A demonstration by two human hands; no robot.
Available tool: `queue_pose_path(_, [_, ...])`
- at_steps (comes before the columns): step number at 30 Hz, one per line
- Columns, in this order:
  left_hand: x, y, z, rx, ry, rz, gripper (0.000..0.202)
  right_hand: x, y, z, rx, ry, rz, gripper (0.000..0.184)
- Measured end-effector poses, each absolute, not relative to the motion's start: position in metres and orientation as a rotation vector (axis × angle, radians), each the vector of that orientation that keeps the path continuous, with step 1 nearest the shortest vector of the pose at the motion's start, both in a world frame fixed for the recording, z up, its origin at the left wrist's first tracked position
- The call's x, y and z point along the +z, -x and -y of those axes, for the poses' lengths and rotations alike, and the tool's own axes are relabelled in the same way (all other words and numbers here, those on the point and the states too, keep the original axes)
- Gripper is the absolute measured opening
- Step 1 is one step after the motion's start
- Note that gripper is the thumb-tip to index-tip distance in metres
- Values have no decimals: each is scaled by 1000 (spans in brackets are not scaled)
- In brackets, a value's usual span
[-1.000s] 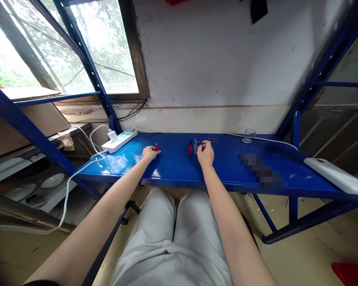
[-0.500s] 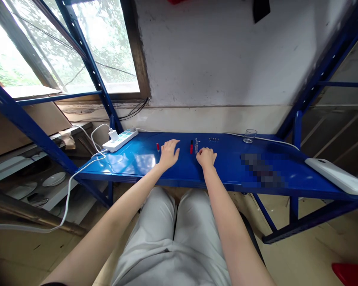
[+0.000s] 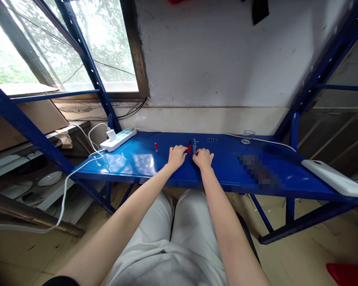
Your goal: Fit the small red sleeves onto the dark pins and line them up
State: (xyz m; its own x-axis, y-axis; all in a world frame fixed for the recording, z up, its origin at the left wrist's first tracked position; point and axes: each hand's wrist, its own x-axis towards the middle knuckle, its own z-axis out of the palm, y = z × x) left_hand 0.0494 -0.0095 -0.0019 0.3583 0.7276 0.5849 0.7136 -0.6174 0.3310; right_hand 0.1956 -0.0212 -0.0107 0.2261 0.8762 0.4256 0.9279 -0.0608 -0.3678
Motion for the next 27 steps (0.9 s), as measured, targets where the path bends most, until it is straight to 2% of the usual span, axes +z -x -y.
queue_pose_path(4, [-3,-50,8,1145,-2543,-1493,16,-10,-195,22,-118,1918,1679,20])
queue_pose_path(13, [-1,-51,7,914,-2557,-1581,8,-4,-192,25,-54,2026,1712,28])
queue_pose_path(27, [-5,-60,-5,859,-2422,-1673,14,-9,-194,17,-124,1994,1722,23])
